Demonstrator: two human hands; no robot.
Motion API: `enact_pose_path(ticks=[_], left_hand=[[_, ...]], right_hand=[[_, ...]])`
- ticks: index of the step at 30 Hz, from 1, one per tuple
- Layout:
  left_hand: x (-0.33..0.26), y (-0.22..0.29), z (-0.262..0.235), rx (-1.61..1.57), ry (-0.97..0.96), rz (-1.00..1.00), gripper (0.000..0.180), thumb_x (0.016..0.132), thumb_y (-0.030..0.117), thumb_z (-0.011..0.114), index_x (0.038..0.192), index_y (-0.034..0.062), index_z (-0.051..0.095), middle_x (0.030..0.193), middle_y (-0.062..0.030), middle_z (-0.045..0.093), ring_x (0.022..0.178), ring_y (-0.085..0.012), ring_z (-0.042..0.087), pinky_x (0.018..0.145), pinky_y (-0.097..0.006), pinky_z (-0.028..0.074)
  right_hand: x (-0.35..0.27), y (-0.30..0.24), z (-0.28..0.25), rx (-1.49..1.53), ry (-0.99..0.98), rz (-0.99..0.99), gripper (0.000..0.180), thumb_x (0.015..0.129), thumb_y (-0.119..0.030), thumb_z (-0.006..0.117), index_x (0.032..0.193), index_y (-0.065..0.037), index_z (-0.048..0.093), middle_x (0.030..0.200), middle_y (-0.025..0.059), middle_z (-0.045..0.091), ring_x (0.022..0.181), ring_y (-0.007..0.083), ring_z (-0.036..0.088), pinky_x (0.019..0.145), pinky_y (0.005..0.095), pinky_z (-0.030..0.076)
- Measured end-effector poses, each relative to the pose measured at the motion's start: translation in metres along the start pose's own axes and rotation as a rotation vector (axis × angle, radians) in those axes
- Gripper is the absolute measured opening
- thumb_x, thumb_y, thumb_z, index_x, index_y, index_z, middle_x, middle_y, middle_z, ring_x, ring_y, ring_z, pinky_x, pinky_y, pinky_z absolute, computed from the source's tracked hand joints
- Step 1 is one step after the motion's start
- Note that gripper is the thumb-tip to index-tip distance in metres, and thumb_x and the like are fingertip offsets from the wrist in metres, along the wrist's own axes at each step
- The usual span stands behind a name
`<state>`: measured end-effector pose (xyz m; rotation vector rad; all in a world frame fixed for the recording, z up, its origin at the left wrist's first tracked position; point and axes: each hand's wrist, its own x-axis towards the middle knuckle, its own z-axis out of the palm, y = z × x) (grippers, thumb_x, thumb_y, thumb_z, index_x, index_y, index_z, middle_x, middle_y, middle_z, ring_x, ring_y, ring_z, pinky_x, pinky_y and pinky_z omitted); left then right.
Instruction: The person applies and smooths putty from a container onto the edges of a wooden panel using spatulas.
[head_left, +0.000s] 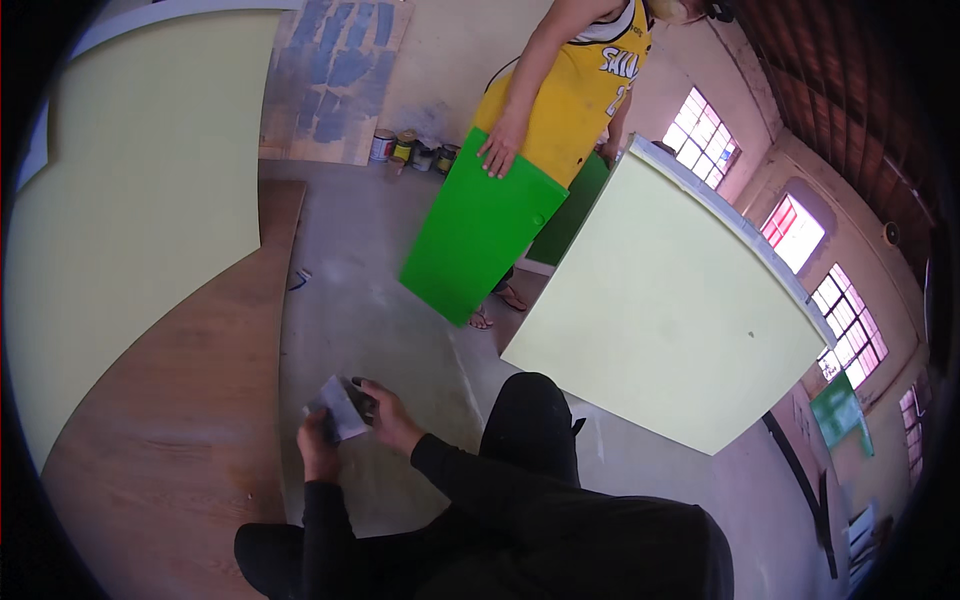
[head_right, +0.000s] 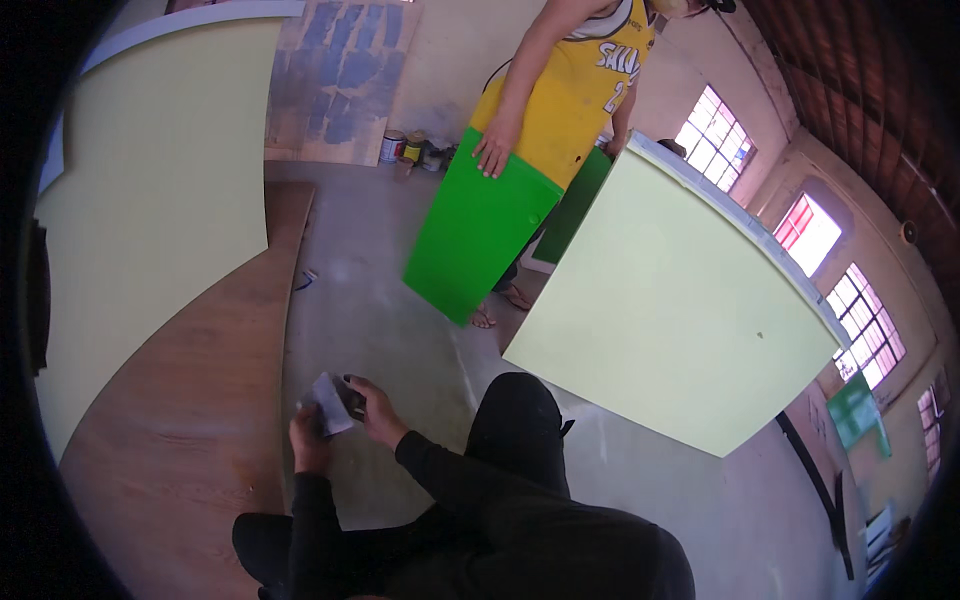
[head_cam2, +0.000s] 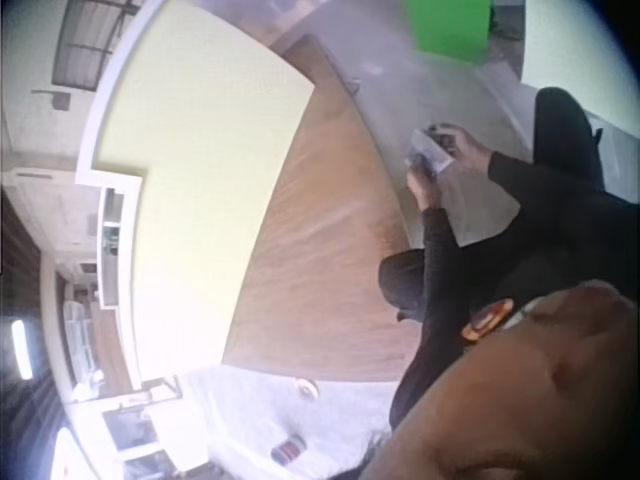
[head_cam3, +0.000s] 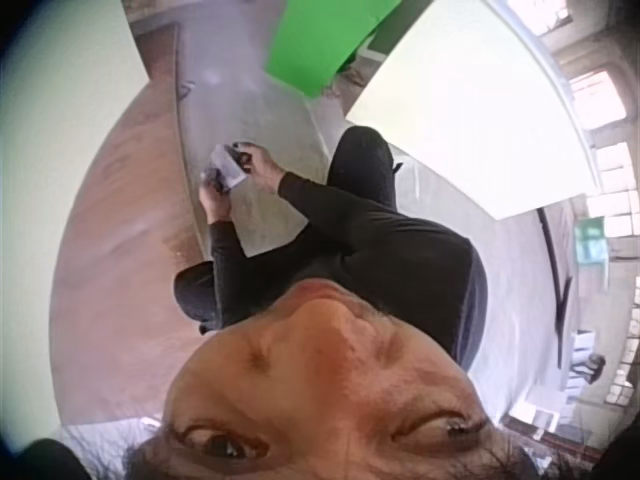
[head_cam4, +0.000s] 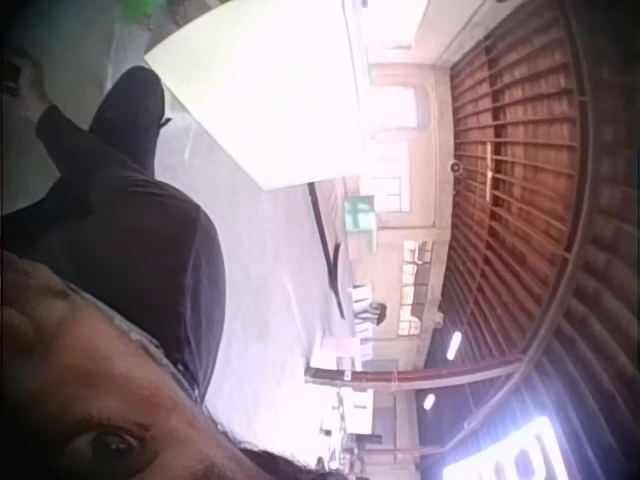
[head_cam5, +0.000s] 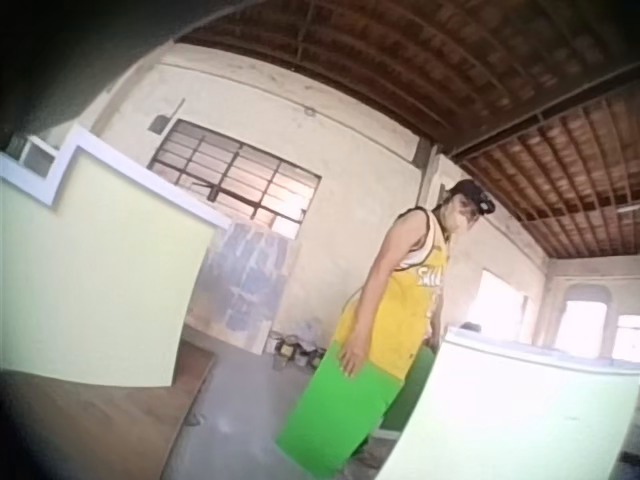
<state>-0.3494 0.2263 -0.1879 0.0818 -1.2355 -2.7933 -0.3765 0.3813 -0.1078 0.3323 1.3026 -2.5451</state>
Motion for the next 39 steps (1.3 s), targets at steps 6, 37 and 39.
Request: enact_pose_path(ticks=[6, 37, 39], left_hand=[[0.011, 0.022, -0.023, -0.179, 0.123, -0.174, 0.034, 0.086, 0.022, 0.055, 0.115, 0.0026, 0.056, 0.111, -0.0086, 0.059, 0.106, -0.0229, 0.058, 0.096, -0.037, 0.045], [-0.127, 0.156, 0.334, -0.433, 0.425, -0.382, 0.04, 0.073, 0.039, 0.05, 0.101, 0.0137, 0.064, 0.12, -0.0028, 0.063, 0.136, -0.0365, 0.039, 0.094, -0.079, 0.025], [-0.13, 0.172, 0.371, -0.362, 0.567, -0.393, 0.043, 0.074, 0.038, 0.049, 0.106, 0.0131, 0.062, 0.123, -0.0039, 0.062, 0.136, -0.0359, 0.038, 0.095, -0.079, 0.024]], right_hand=[[-0.011, -0.074, 0.001, -0.78, 0.006, -0.251, 0.03, 0.088, -0.024, 0.065, 0.112, -0.006, 0.058, 0.098, 0.0051, 0.063, 0.088, 0.0179, 0.061, 0.076, 0.0308, 0.049], [-0.133, -0.204, 0.016, -0.504, 0.158, -0.075, 0.046, 0.104, -0.038, 0.037, 0.121, -0.001, 0.057, 0.106, 0.0146, 0.063, 0.09, 0.0194, 0.061, 0.082, 0.0322, 0.048], [-0.147, -0.232, 0.029, -0.53, 0.202, -0.091, 0.047, 0.104, -0.039, 0.036, 0.121, -0.001, 0.057, 0.106, 0.0159, 0.062, 0.09, 0.0222, 0.06, 0.084, 0.0342, 0.048]])
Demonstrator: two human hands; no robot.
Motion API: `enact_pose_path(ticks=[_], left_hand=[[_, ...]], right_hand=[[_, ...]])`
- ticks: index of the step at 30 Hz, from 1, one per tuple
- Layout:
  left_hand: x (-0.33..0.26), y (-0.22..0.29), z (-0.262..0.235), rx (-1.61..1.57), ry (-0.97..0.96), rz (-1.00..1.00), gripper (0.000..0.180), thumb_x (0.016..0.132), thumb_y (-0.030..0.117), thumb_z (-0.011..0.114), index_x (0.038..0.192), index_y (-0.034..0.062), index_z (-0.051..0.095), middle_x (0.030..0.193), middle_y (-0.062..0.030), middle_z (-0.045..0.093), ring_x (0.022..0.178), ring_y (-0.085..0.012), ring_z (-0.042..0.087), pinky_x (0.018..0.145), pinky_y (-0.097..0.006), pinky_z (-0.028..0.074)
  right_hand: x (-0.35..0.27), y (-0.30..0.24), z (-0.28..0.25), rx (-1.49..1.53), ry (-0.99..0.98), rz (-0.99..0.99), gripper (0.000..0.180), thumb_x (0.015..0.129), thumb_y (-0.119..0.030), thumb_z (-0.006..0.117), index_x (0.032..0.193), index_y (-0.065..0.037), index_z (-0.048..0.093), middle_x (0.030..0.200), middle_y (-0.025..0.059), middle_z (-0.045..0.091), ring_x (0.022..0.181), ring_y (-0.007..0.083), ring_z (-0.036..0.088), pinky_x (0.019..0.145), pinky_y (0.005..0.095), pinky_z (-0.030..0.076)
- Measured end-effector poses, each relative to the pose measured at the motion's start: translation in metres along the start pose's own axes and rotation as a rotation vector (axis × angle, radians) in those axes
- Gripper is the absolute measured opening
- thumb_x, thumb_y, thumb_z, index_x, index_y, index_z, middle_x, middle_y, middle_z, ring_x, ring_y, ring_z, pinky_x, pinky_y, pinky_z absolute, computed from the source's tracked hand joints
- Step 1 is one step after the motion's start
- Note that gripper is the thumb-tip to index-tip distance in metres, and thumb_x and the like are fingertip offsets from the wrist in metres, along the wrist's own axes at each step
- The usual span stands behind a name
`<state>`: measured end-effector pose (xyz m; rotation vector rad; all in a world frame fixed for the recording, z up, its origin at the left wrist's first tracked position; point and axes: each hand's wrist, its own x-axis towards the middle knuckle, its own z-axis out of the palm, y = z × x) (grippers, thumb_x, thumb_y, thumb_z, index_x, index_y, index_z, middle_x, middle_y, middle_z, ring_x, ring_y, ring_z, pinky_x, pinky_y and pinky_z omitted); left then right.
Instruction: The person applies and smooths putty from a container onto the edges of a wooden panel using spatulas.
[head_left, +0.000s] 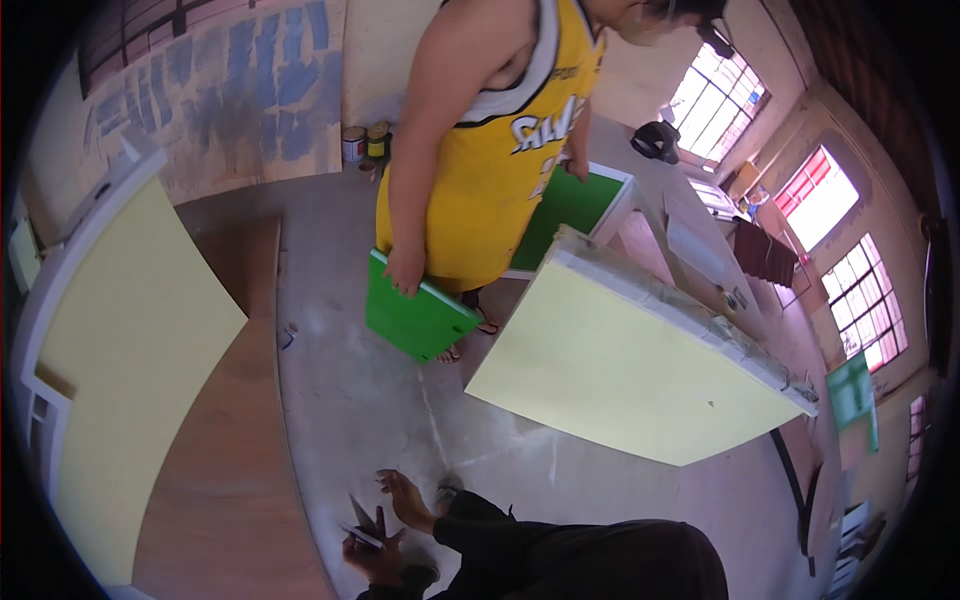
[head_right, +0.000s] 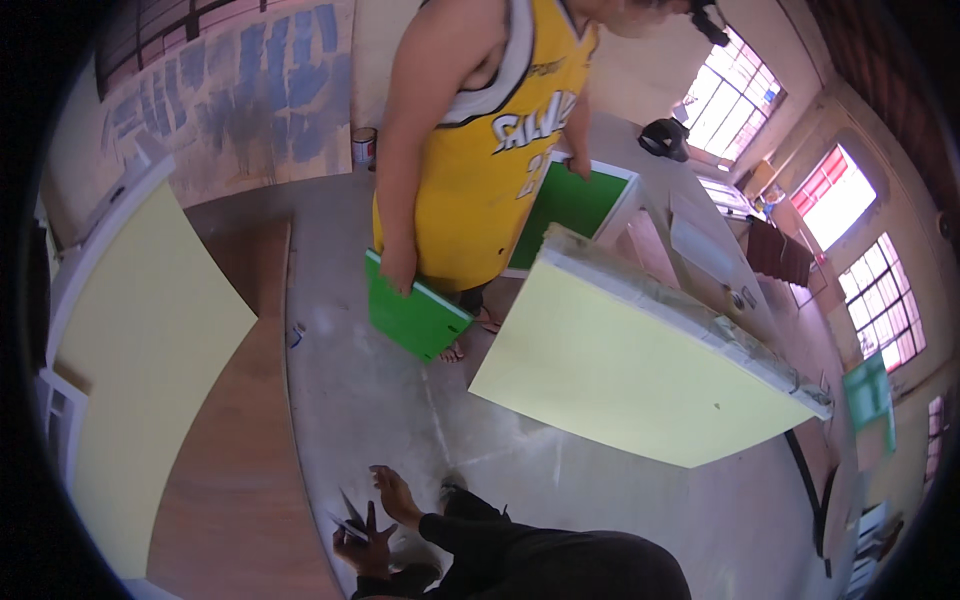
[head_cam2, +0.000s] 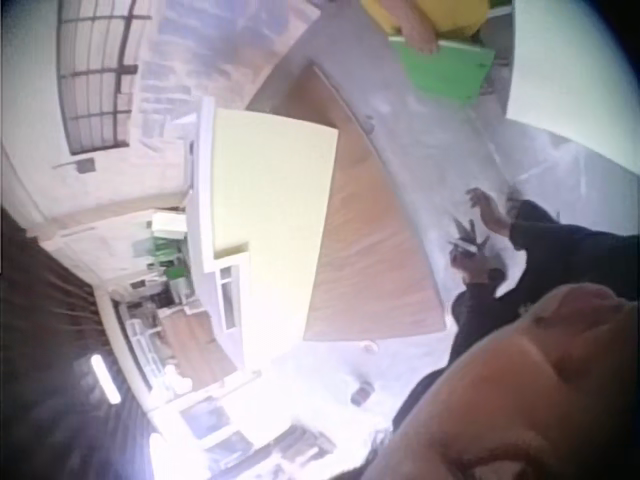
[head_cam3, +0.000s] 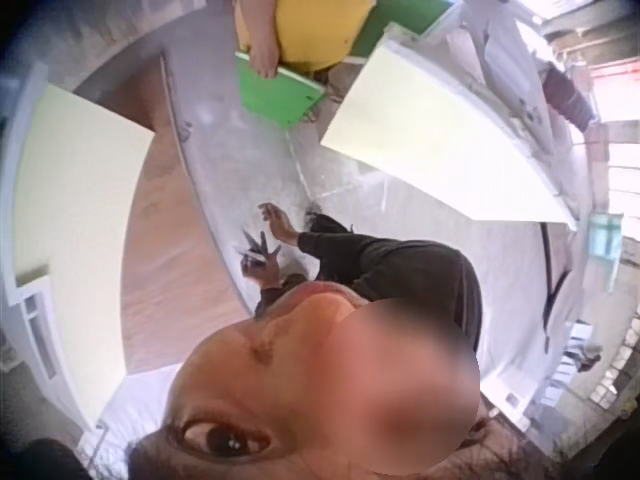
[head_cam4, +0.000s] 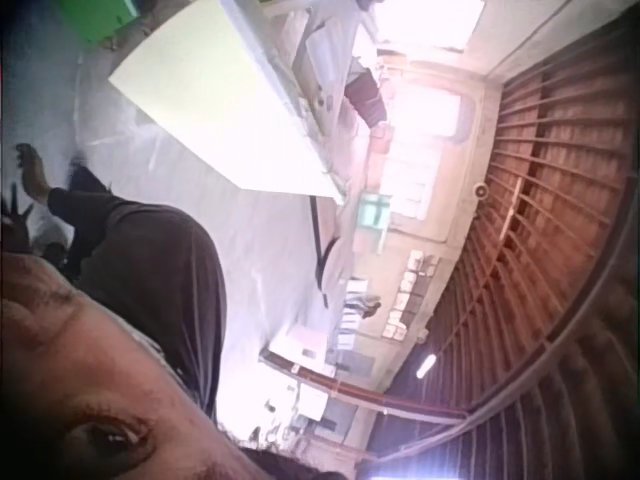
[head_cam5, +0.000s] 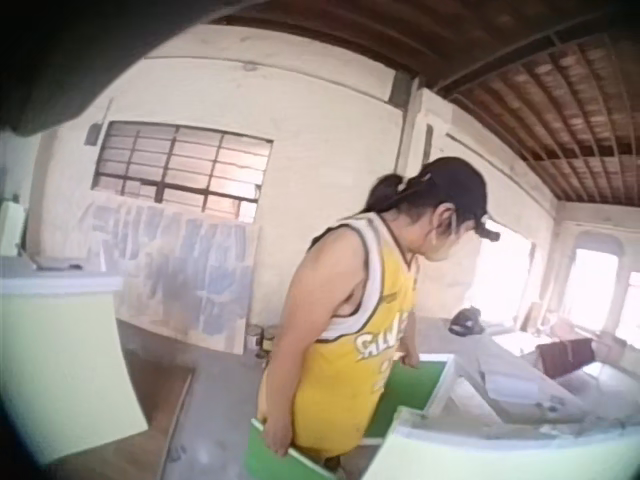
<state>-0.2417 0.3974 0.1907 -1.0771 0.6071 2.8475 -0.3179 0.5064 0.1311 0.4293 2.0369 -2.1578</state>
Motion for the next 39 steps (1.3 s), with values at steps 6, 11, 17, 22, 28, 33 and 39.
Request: enact_pose_path(ticks=[6, 11, 17, 22, 28, 33, 39], left_hand=[[-0.055, -0.021, 0.032, 0.364, -0.209, -0.039, 0.064, 0.082, 0.038, 0.046, 0.133, 0.0002, 0.049, 0.136, -0.0141, 0.053, 0.13, -0.0318, 0.044, 0.108, -0.061, 0.024], [-0.126, -0.013, 0.071, 0.138, -0.39, -0.229, 0.069, 0.084, 0.043, 0.044, 0.141, 0.0028, 0.042, 0.144, -0.011, 0.045, 0.135, -0.0286, 0.037, 0.111, -0.055, 0.02], [-0.175, -0.023, 0.03, 0.254, -0.315, -0.176, 0.064, 0.084, 0.044, 0.044, 0.138, 0.0089, 0.047, 0.139, -0.0088, 0.052, 0.132, -0.0311, 0.041, 0.108, -0.067, 0.016], [-0.232, -0.016, 0.023, 0.233, -0.287, -0.168, 0.075, 0.075, 0.04, 0.05, 0.145, 0.0147, 0.039, 0.147, -0.0054, 0.043, 0.137, -0.0375, 0.038, 0.1, -0.077, 0.005], [-0.253, -0.006, 0.001, 0.138, -0.229, -0.017, 0.082, 0.071, 0.042, 0.053, 0.148, 0.0193, 0.034, 0.144, -0.0022, 0.048, 0.133, -0.0405, 0.042, 0.101, -0.077, -0.001], [-0.277, -0.038, 0.025, 0.025, -0.092, 0.094, 0.08, 0.074, 0.043, 0.052, 0.148, 0.0208, 0.033, 0.146, -0.002, 0.046, 0.135, -0.0392, 0.04, 0.103, -0.076, -0.005], [-0.294, -0.105, 0.058, 0.014, -0.139, 0.067, 0.073, 0.076, 0.045, 0.047, 0.143, 0.0174, 0.041, 0.144, -0.0026, 0.048, 0.136, -0.0405, 0.038, 0.104, -0.074, -0.004]], right_hand=[[-0.046, -0.076, -0.029, -0.223, 0.136, -0.169, 0.045, 0.103, -0.038, 0.033, 0.122, -0.001, 0.05, 0.109, 0.0238, 0.057, 0.1, 0.0411, 0.054, 0.093, 0.0477, 0.043], [-0.104, -0.143, -0.057, -0.409, 0.171, -0.293, 0.043, 0.1, -0.036, 0.039, 0.128, -0.004, 0.045, 0.12, 0.0265, 0.052, 0.107, 0.0462, 0.052, 0.088, 0.052, 0.044], [-0.177, -0.16, -0.084, -0.547, 0.151, -0.31, 0.046, 0.097, -0.038, 0.044, 0.131, -0.007, 0.044, 0.12, 0.0257, 0.052, 0.111, 0.0424, 0.053, 0.092, 0.0553, 0.041], [-0.212, -0.137, -0.104, -0.585, 0.094, -0.22, 0.049, 0.098, -0.038, 0.044, 0.134, -0.006, 0.042, 0.121, 0.0264, 0.052, 0.108, 0.0461, 0.055, 0.093, 0.0552, 0.042], [-0.215, -0.069, -0.247, -0.996, -0.364, -0.09, 0.04, 0.098, -0.033, 0.041, 0.118, -0.001, 0.053, 0.111, 0.026, 0.062, 0.105, 0.0448, 0.058, 0.087, 0.0513, 0.048], [-0.278, 0.006, -0.387, -1.077, -0.467, 0.069, 0.053, 0.101, -0.042, 0.032, 0.103, 0.002, 0.062, 0.105, 0.0283, 0.064, 0.101, 0.045, 0.061, 0.09, 0.051, 0.047], [-0.354, -0.028, -0.455, -0.297, -0.103, 0.977, 0.072, 0.096, -0.061, 0.039, 0.13, 0.0, 0.052, 0.133, 0.0155, 0.054, 0.114, 0.0329, 0.055, 0.099, 0.0392, 0.043]])
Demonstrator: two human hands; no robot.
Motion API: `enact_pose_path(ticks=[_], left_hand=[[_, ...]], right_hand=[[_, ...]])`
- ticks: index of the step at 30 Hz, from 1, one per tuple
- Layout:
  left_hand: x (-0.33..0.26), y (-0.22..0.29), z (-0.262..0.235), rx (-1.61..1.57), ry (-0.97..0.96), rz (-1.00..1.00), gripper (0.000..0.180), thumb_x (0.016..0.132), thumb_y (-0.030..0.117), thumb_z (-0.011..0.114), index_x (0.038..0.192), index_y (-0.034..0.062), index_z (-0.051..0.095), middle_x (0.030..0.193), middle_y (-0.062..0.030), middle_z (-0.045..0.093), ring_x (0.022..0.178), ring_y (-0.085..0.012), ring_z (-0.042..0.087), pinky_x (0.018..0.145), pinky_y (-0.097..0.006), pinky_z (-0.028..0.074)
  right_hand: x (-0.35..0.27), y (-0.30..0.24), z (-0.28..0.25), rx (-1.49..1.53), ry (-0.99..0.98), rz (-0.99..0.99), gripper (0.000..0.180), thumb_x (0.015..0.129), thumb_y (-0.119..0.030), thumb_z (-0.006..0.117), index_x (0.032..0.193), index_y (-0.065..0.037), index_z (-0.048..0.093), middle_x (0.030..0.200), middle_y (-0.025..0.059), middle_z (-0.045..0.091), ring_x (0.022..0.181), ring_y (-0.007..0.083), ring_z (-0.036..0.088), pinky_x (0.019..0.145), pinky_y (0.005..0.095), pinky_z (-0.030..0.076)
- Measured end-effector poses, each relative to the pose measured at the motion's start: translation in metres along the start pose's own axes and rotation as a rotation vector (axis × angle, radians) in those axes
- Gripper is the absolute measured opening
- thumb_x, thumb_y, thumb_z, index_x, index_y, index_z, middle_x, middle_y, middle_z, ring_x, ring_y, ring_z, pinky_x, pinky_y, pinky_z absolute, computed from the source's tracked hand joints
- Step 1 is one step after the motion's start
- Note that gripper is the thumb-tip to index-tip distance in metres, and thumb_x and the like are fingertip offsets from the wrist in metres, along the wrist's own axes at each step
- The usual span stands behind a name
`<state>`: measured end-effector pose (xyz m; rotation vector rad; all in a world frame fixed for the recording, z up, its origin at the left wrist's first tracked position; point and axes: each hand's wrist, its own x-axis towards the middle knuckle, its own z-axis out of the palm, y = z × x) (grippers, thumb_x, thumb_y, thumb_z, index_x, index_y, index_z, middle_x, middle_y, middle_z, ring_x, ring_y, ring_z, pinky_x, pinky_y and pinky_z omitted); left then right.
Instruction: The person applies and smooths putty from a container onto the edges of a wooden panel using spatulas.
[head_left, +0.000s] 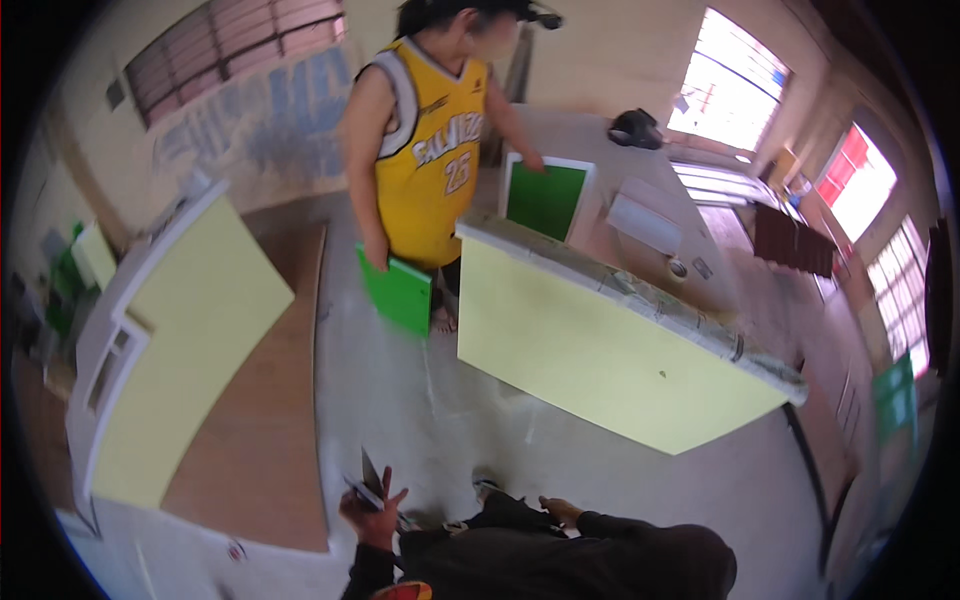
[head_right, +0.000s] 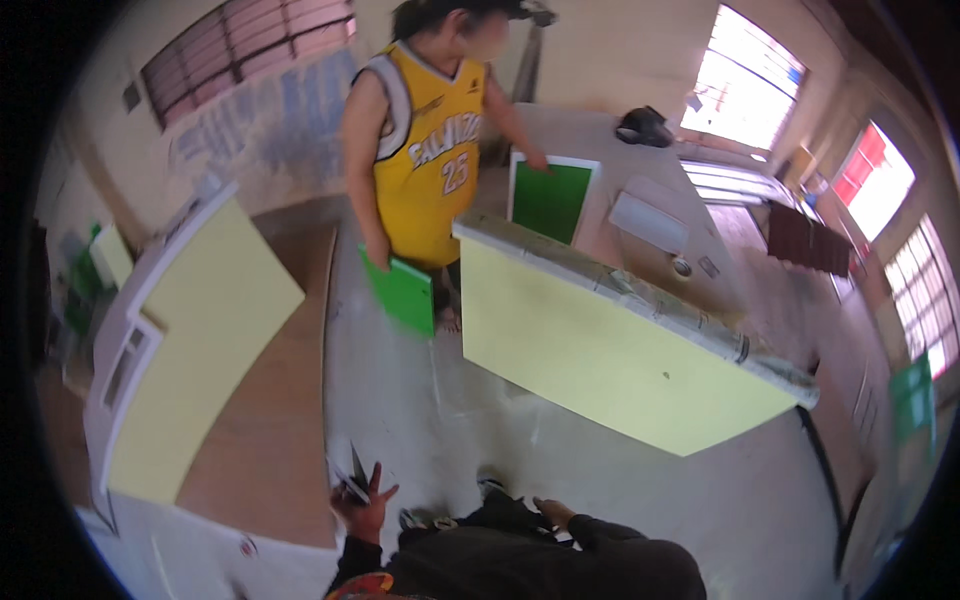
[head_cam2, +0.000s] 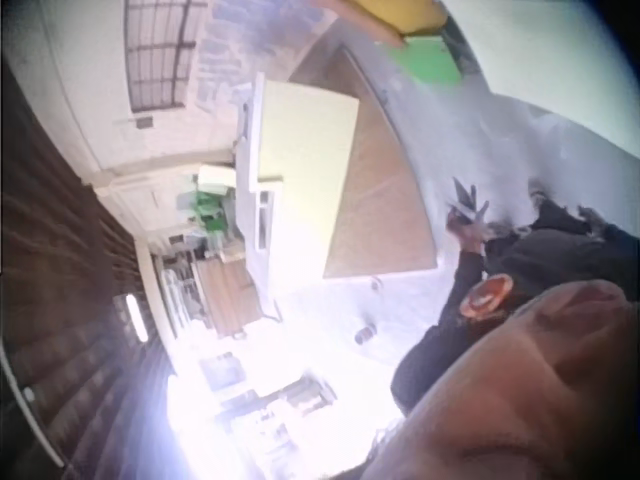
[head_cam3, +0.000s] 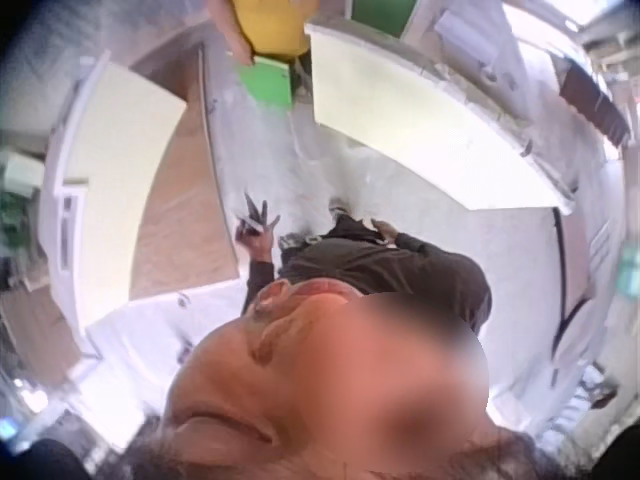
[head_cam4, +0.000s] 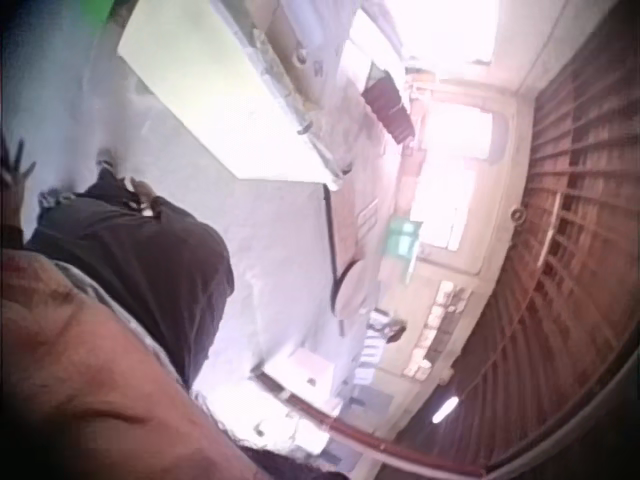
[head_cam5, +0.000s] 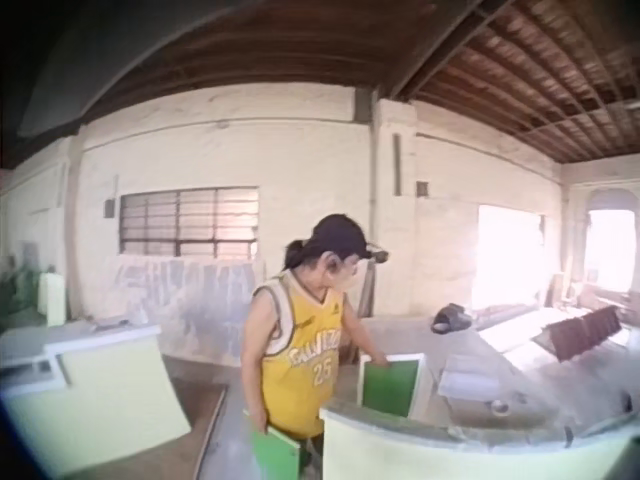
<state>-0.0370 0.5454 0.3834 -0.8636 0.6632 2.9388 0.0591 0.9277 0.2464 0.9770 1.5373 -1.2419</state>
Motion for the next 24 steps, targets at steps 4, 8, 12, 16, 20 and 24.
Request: enact_pose_path(ticks=[4, 8, 12, 16, 20, 24], left_hand=[[-0.012, -0.023, 0.023, 0.039, -0.1, -0.027, 0.052, 0.081, 0.04, 0.043, 0.121, 0.0107, 0.057, 0.134, -0.0081, 0.055, 0.135, -0.0416, 0.04, 0.103, -0.075, 0.01], [-0.034, -0.026, 0.01, -0.05, -0.027, 0.004, 0.072, 0.077, 0.035, 0.045, 0.14, 0.0, 0.038, 0.14, -0.0182, 0.048, 0.131, -0.0405, 0.044, 0.102, -0.068, 0.027], [-0.068, -0.016, -0.009, -0.232, 0.104, 0.138, 0.047, 0.078, 0.027, 0.053, 0.113, -0.0044, 0.056, 0.107, -0.0191, 0.065, 0.1, -0.034, 0.062, 0.093, -0.043, 0.049], [-0.106, -0.011, -0.05, -0.348, 0.09, 0.25, 0.043, 0.078, 0.026, 0.054, 0.109, -0.003, 0.058, 0.102, -0.0168, 0.066, 0.091, -0.0317, 0.064, 0.09, -0.042, 0.05], [-0.141, -0.007, -0.11, -0.4, 0.016, 0.389, 0.041, 0.078, 0.025, 0.055, 0.109, -0.0021, 0.059, 0.1, -0.0145, 0.067, 0.09, -0.0293, 0.065, 0.089, -0.041, 0.05], [-0.194, -0.003, -0.157, -0.495, 0.062, 0.477, 0.041, 0.079, 0.026, 0.054, 0.11, -0.0012, 0.059, 0.101, -0.0138, 0.067, 0.09, -0.0296, 0.065, 0.087, -0.041, 0.051]], right_hand=[[0.04, 0.049, -0.032, 0.041, -0.31, -0.155, 0.058, 0.099, -0.053, 0.042, 0.114, 0.0, 0.06, 0.104, 0.0119, 0.064, 0.103, 0.0239, 0.06, 0.08, 0.0394, 0.053], [0.043, 0.03, -0.042, -0.006, -0.251, 0.024, 0.055, 0.099, -0.052, 0.045, 0.108, -0.001, 0.064, 0.094, 0.0092, 0.066, 0.087, 0.0206, 0.06, 0.078, 0.0341, 0.048], [0.034, 0.011, -0.045, -0.334, -0.124, -0.126, 0.055, 0.101, -0.047, 0.038, 0.103, 0.001, 0.065, 0.091, 0.0108, 0.066, 0.084, 0.0199, 0.059, 0.076, 0.0338, 0.046], [0.021, 0.006, -0.05, -0.697, -0.037, -0.277, 0.056, 0.101, -0.044, 0.037, 0.1, 0.004, 0.065, 0.097, 0.0203, 0.067, 0.091, 0.0287, 0.062, 0.081, 0.0405, 0.046], [0.004, -0.013, -0.045, -1.268, -0.089, -0.578, 0.043, 0.097, -0.035, 0.046, 0.111, 0.003, 0.061, 0.102, 0.025, 0.065, 0.096, 0.0354, 0.062, 0.079, 0.0444, 0.048], [-0.002, -0.022, -0.047, -1.557, -0.391, -0.912, 0.042, 0.093, -0.018, 0.055, 0.13, 0.001, 0.05, 0.108, 0.0247, 0.064, 0.102, 0.0357, 0.063, 0.081, 0.0419, 0.052]])
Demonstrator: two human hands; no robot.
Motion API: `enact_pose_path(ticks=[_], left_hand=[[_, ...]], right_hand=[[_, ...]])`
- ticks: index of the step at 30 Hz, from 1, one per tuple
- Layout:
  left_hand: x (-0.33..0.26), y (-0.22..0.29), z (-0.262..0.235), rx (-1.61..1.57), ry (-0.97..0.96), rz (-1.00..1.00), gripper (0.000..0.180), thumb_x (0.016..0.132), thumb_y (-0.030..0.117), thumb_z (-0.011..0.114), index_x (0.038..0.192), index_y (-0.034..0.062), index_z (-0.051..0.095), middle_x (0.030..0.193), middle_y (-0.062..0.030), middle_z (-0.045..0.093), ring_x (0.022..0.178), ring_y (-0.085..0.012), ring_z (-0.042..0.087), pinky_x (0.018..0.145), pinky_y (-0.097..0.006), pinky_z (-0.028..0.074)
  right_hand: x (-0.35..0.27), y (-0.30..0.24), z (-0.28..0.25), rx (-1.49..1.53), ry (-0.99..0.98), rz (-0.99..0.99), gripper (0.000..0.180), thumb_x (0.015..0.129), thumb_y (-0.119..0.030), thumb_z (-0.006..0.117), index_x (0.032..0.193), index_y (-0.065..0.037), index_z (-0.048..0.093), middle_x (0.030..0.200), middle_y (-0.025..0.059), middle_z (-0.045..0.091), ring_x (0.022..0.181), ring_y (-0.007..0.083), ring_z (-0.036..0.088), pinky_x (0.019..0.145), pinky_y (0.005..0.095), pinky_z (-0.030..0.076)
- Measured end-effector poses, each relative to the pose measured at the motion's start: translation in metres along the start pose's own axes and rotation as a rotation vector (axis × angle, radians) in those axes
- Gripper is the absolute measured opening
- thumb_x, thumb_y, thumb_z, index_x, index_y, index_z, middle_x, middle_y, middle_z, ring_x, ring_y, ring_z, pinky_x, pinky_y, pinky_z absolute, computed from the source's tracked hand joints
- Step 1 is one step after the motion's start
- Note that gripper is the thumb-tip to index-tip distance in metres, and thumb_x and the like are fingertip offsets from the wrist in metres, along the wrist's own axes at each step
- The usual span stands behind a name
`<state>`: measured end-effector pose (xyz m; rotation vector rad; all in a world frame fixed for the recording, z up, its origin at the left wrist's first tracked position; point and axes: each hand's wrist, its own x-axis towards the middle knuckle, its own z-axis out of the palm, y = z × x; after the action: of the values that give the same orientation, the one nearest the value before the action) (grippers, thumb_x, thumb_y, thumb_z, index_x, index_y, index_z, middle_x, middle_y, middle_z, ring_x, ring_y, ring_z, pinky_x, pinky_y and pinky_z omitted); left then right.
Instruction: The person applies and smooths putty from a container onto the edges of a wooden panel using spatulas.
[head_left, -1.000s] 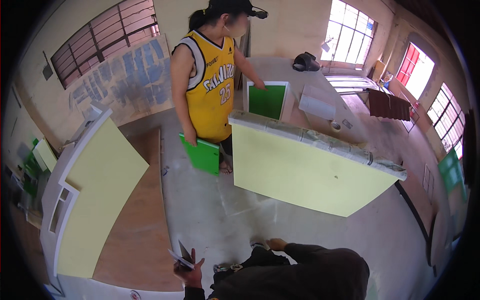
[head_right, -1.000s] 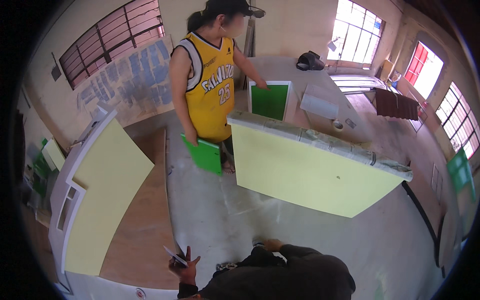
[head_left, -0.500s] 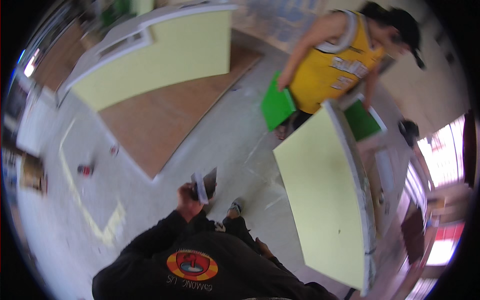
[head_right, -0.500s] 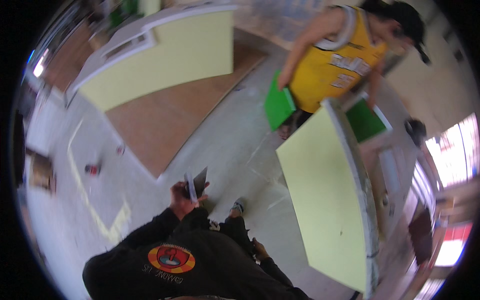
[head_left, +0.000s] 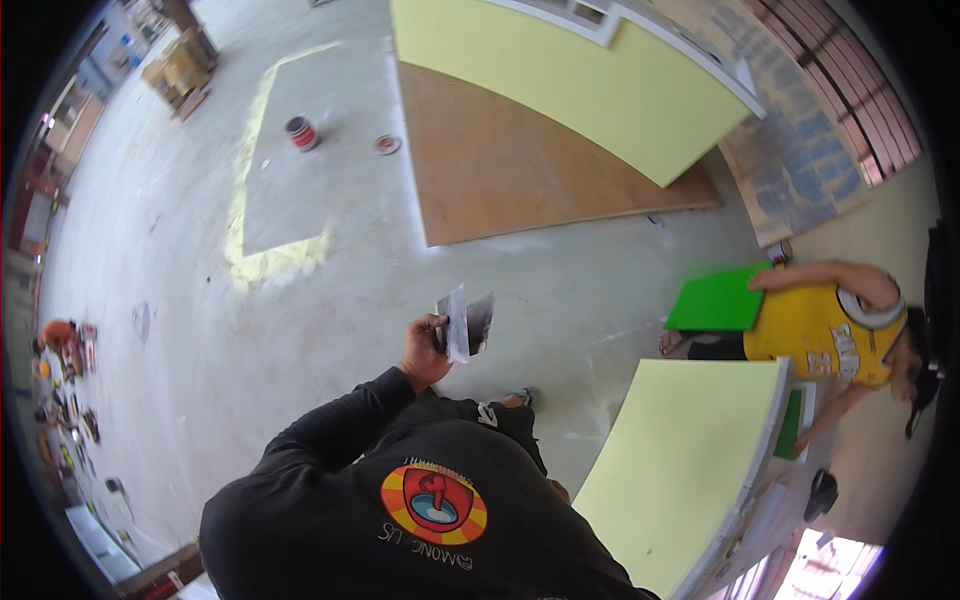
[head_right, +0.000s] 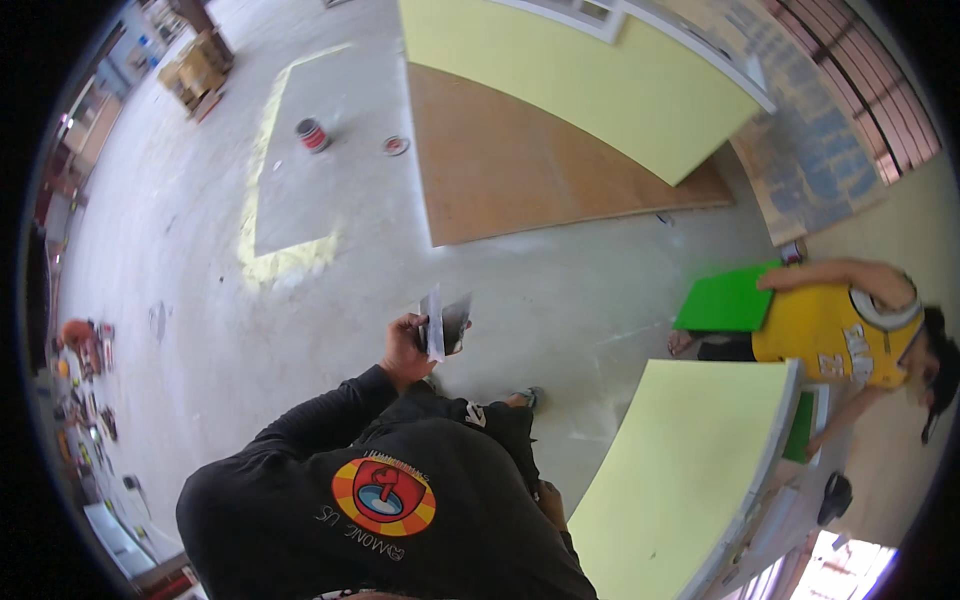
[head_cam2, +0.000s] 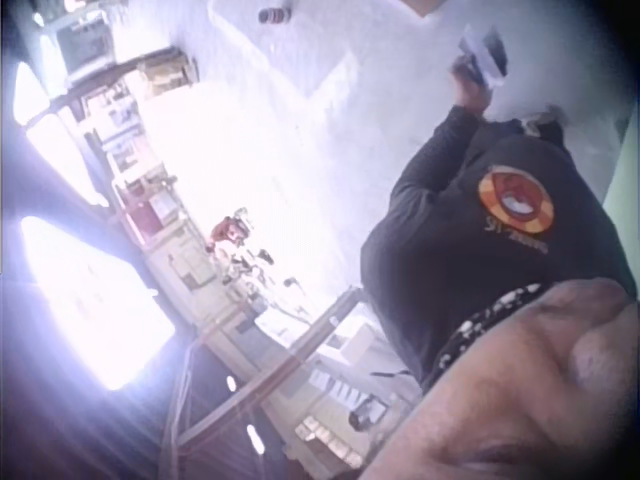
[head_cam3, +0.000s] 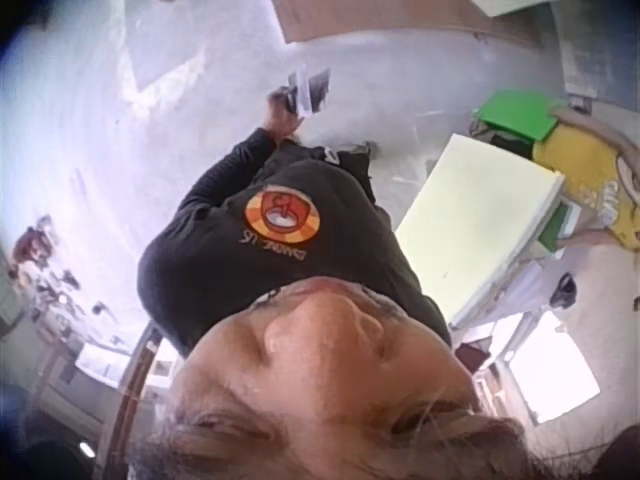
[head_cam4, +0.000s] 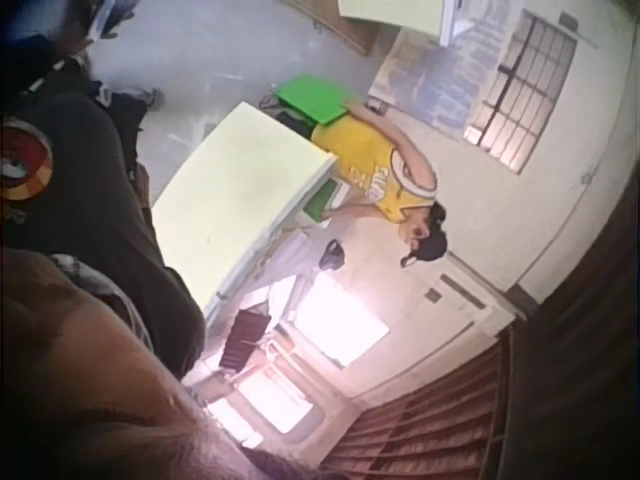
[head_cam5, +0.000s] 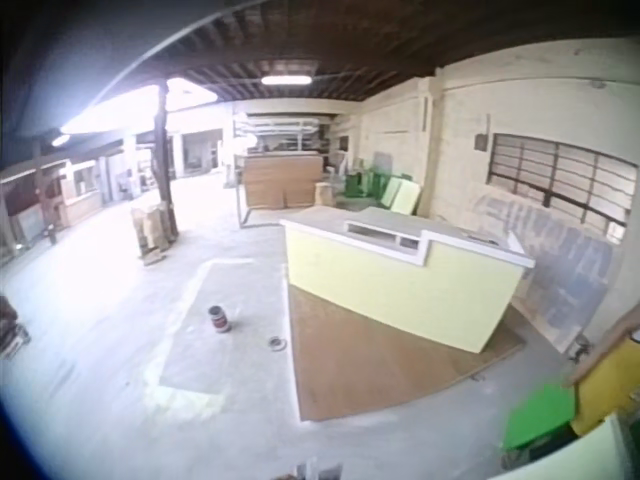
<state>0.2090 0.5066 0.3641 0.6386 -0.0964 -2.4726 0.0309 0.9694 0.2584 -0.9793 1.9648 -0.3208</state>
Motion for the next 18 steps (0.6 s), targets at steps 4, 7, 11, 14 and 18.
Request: enact_pose_path(ticks=[4, 7, 11, 14, 18], left_hand=[[-0.056, 0.063, -0.054, -0.061, 0.152, 0.131, 0.043, 0.08, 0.028, 0.054, 0.113, 0.0001, 0.059, 0.103, -0.013, 0.067, 0.093, -0.0299, 0.065, 0.088, -0.042, 0.05], [-0.093, 0.098, -0.084, -0.104, 0.178, 0.243, 0.045, 0.081, 0.028, 0.053, 0.116, -0.0001, 0.057, 0.109, -0.0145, 0.065, 0.102, -0.0311, 0.062, 0.094, -0.044, 0.048], [-0.135, 0.134, -0.115, -0.11, 0.266, 0.421, 0.066, 0.08, 0.03, 0.048, 0.136, -0.0032, 0.043, 0.135, -0.0189, 0.054, 0.131, -0.0348, 0.047, 0.105, -0.065, 0.026], [-0.15, 0.15, -0.118, -0.146, 0.282, 0.494, 0.064, 0.08, 0.03, 0.049, 0.135, -0.0025, 0.045, 0.135, -0.0175, 0.054, 0.132, -0.0357, 0.046, 0.108, -0.067, 0.018], [-0.152, 0.163, -0.116, -0.23, 0.219, 0.498, 0.06, 0.079, 0.029, 0.05, 0.131, -0.0023, 0.05, 0.135, -0.0162, 0.054, 0.132, -0.0364, 0.045, 0.111, -0.067, 0.009]], right_hand=[[0.019, -0.046, 0.006, 0.217, -0.02, 0.01, 0.044, 0.092, -0.017, 0.058, 0.132, 0.0, 0.049, 0.11, 0.0223, 0.065, 0.102, 0.0322, 0.064, 0.083, 0.04, 0.052], [0.034, -0.075, 0.004, 0.331, -0.039, 0.154, 0.044, 0.092, -0.018, 0.061, 0.131, 0.0, 0.05, 0.112, 0.0203, 0.065, 0.102, 0.0292, 0.065, 0.083, 0.0382, 0.053], [0.072, -0.147, -0.018, 0.298, 0.005, 0.232, 0.048, 0.089, -0.017, 0.065, 0.132, -0.001, 0.05, 0.114, 0.0201, 0.065, 0.101, 0.0246, 0.065, 0.082, 0.0354, 0.054], [0.116, -0.17, -0.012, 0.312, 0.031, 0.175, 0.047, 0.088, -0.015, 0.067, 0.129, 0.0, 0.052, 0.112, 0.0197, 0.066, 0.099, 0.0234, 0.066, 0.082, 0.0342, 0.054], [0.176, -0.168, -0.001, 0.315, 0.01, -0.018, 0.039, 0.087, -0.014, 0.067, 0.122, 0.0, 0.058, 0.108, 0.0178, 0.067, 0.097, 0.0236, 0.067, 0.083, 0.0351, 0.055]])
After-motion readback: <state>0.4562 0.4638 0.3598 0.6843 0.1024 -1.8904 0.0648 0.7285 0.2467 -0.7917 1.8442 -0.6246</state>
